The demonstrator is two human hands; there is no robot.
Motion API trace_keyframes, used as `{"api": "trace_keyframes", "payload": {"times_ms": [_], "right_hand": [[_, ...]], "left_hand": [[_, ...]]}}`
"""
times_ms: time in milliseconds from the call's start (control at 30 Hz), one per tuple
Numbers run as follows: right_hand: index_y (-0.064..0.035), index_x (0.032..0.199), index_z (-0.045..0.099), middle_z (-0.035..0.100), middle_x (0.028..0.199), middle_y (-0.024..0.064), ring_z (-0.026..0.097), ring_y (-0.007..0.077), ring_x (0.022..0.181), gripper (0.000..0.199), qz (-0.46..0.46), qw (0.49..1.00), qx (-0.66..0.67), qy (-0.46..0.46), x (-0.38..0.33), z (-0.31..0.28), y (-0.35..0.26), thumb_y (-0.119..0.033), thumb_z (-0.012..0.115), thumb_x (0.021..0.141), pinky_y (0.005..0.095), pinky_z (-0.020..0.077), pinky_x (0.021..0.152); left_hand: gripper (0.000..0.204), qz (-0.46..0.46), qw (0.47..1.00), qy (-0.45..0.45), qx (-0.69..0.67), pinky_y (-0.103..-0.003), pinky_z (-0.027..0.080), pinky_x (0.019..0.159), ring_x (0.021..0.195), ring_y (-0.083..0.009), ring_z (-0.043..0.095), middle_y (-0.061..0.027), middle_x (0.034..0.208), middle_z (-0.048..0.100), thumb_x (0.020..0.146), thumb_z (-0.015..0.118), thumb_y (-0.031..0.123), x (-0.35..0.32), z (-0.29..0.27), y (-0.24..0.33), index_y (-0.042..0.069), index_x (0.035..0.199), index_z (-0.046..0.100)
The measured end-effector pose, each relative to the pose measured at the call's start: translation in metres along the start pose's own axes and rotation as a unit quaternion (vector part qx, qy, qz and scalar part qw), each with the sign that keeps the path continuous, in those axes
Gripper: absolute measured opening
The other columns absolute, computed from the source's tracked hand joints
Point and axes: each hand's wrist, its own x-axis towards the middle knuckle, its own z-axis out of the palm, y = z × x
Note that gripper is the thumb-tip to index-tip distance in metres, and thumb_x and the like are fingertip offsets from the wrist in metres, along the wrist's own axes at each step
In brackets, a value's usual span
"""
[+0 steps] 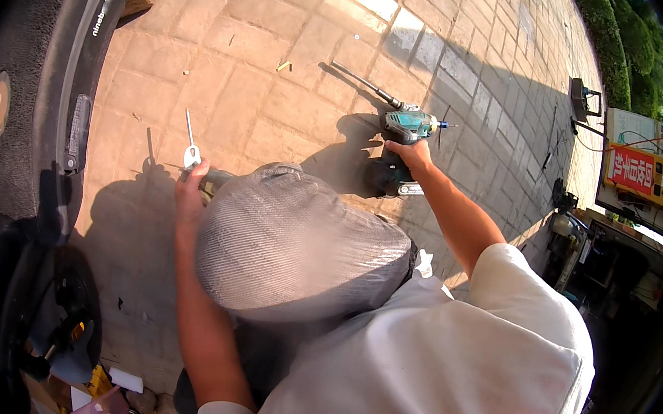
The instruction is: The person assembles a grey electric scooter using a cordless impact driver and a screwdriver. They attach the front fender, install the handlebar stem, and secure the footboard mat. The person works in a cluttered outdoor area, handling various tools and scooter components.
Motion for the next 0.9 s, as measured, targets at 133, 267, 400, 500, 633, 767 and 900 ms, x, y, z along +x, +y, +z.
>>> {"api": "trace_keyframes", "payload": {"times_ms": [133,267,400,500,633,767,900], "right_hand": [[0.0023,0.117,0.049,0.063,0.104,0.0178,0.061,0.0309,0.096,0.063,0.04,0.977,-0.2,0.06,0.001,0.012,-0.024,-0.02,0.074,0.064,0.0369,0.0482,0.083],[-0.0019,0.114,0.044,0.063,0.091,0.0257,0.062,0.0418,0.087,0.06,-0.124,0.947,-0.296,0.024,0.014,0.037,-0.084,-0.024,0.071,0.065,0.0456,0.0479,0.075],[-0.0032,0.11,0.048,0.06,0.094,0.0236,0.06,0.0393,0.09,0.056,-0.205,0.886,-0.411,-0.055,0.072,0.036,-0.104,-0.017,0.072,0.061,0.0461,0.0481,0.076],[-0.0013,0.106,0.053,0.059,0.094,0.0199,0.06,0.0339,0.089,0.056,-0.266,0.857,-0.403,-0.18,0.111,0.02,-0.094,-0.011,0.074,0.054,0.0425,0.0492,0.078],[0.0029,0.106,0.055,0.065,0.083,0.0136,0.066,0.0227,0.076,0.066,-0.09,0.88,-0.294,-0.362,0.087,0.03,-0.146,-0.002,0.078,0.045,0.0348,0.0523,0.068],[0.005,0.11,0.056,0.067,0.088,0.0138,0.066,0.0221,0.08,0.071,-0.058,0.87,-0.317,-0.373,0.117,0.023,-0.128,-0.003,0.082,0.044,0.0335,0.0521,0.071],[0.0053,0.103,0.06,0.067,0.086,0.0121,0.065,0.0209,0.077,0.061,-0.094,0.862,-0.316,-0.386,0.091,0.027,-0.143,-0.005,0.082,0.046,0.0331,0.0516,0.072]], "left_hand": [[0.02,0.003,0.999,0.027,-0.028,-0.031,0.05,0.058,0.066,-0.0189,0.061,-0.0089,0.08,0.062,0.084,0.061,0.019,-0.014,0.008,0.019,0.001,0.092,0.059],[0.017,0.004,0.996,0.03,-0.089,-0.035,0.052,0.057,0.068,-0.0212,0.062,-0.0092,0.081,0.062,0.084,0.061,0.016,-0.014,-0.005,0.017,0.002,0.093,0.058],[0.016,0.073,0.993,0.049,-0.074,-0.032,0.05,0.063,0.073,-0.0173,0.06,-0.0064,0.081,0.061,0.082,0.064,0.013,-0.013,-0.024,0.024,0.003,0.094,0.06],[0.016,0.101,0.992,0.06,-0.046,-0.027,0.047,0.069,0.077,-0.0121,0.058,-0.0019,0.083,0.06,0.081,0.067,0.012,-0.033,-0.03,0.056,0.004,0.094,0.062],[0.022,0.116,0.992,0.028,0.043,-0.025,0.043,0.064,0.073,-0.0083,0.052,0.0004,0.078,0.056,0.079,0.069,0.021,-0.072,-0.064,0.093,0.005,0.09,0.059],[0.023,0.06,0.998,0.006,0.005,-0.029,0.047,0.058,0.076,-0.0128,0.059,-0.0034,0.081,0.061,0.081,0.068,0.022,-0.098,-0.08,0.122,0.006,0.095,0.061],[0.022,0.07,0.997,0.011,-0.021,-0.025,0.047,0.054,0.071,-0.012,0.06,-0.0047,0.081,0.063,0.082,0.067,0.021,-0.158,-0.087,0.129,0.008,0.097,0.06]]}}
